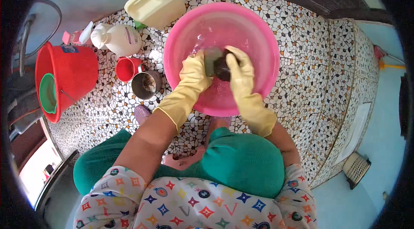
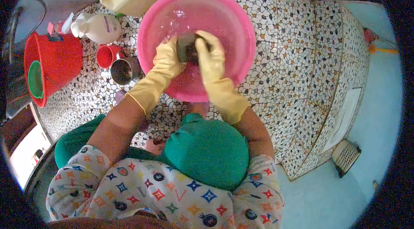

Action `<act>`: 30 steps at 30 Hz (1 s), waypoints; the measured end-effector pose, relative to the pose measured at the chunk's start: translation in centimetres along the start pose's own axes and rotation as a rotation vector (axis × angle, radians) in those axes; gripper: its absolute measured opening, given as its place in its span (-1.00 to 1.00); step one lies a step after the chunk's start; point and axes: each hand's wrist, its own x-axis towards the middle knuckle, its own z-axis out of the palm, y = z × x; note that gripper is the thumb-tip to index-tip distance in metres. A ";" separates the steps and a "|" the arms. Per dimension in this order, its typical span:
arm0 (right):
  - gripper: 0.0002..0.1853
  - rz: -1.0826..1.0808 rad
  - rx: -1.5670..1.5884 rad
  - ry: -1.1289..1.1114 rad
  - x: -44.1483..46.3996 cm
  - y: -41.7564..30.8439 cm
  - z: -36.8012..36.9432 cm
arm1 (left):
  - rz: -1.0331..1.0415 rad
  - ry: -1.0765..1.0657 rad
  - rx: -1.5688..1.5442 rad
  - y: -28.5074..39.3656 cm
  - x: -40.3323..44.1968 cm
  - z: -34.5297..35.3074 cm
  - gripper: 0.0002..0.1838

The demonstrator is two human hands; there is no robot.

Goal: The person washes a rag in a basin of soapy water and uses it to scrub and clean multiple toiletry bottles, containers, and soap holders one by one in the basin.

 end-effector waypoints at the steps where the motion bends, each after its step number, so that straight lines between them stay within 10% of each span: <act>1: -0.73 -0.108 -0.132 -0.090 -0.8 -0.3 1.0 | -0.009 -0.005 -0.167 -0.5 0.4 0.9 -0.29; 4: -0.67 -0.528 -0.559 -0.432 -0.1 1.0 1.7 | -0.040 -0.024 -0.668 -4.8 2.1 6.5 -0.58; 7: -0.63 -0.431 -0.805 -0.404 1.0 3.4 1.2 | 0.444 0.153 0.220 -7.6 2.8 8.8 -0.51; 9: -0.61 -0.342 -0.757 -0.353 1.9 4.2 0.3 | 0.150 -0.128 -0.004 -2.1 0.7 2.8 -0.42; 20: -0.72 0.036 -0.727 -0.081 4.9 10.6 -6.0 | 0.069 0.026 -0.297 -3.8 1.1 4.8 0.19; 21: -0.71 0.033 -0.609 -0.073 4.4 10.5 -5.7 | -0.128 -0.223 -0.778 -3.4 1.1 3.1 0.19; 26: -0.69 0.043 -0.821 -0.009 2.9 9.1 -5.3 | -0.243 -0.203 -0.794 -1.9 -0.1 1.2 0.06; 30: -0.74 0.288 -0.396 0.004 3.3 2.4 -4.1 | -0.378 -0.202 -0.869 -2.2 0.0 2.0 -0.02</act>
